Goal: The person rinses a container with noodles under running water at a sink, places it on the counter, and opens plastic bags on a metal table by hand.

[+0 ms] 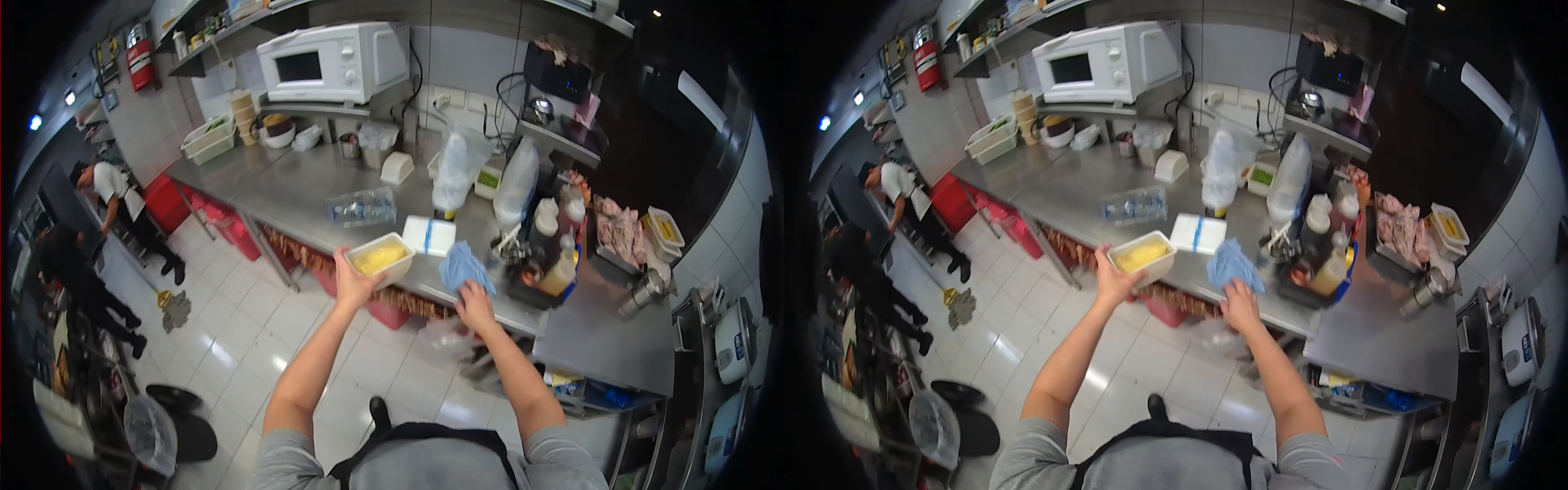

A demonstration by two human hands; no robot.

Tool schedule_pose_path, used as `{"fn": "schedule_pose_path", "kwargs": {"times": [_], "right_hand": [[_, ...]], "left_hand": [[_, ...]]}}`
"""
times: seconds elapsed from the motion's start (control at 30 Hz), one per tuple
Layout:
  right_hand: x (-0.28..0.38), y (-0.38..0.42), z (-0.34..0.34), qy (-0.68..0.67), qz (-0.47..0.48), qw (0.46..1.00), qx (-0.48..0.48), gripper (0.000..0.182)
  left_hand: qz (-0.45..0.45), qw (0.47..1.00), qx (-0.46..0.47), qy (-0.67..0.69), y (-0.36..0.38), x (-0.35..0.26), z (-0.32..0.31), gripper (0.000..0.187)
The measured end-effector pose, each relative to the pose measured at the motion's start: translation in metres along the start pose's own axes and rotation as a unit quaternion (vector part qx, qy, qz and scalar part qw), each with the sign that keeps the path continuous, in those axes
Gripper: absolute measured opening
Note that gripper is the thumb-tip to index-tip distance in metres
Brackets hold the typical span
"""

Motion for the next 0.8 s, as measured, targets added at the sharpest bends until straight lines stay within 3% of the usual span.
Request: {"fn": "schedule_pose_path", "kwargs": {"times": [0.07, 0.2, 0.5, 0.8], "right_hand": [[-0.017, -0.017, -0.030, 0.075, -0.004, 0.996, -0.052, 0.043], [-0.024, -0.032, -0.048, 0.162, 0.000, 0.985, -0.066, 0.046], [-0.018, -0.050, -0.043, 0.150, -0.052, 0.987, -0.010, 0.044], [-0.019, -0.056, -0.042, 0.149, -0.082, 0.985, 0.019, 0.045]], "left_hand": [[0.004, 1.000, 0.007, 0.020, -0.037, 0.025, -0.041, 0.090], [-0.006, 0.998, 0.012, 0.064, -0.104, 0.070, -0.130, 0.090], [-0.018, 0.995, -0.065, 0.068, -0.193, 0.119, -0.300, 0.079], [0.035, 0.988, -0.145, 0.037, -0.232, 0.125, -0.392, 0.076]]}}
Point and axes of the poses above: each hand's wrist, its own y-axis away from the middle knuckle, its own z-axis out of the back of the hand, x = y × z, the point moved 2 cm from there along -y, towards the middle knuckle, and after that the axes turned 15 degrees about -x, right-handed, at the moved point
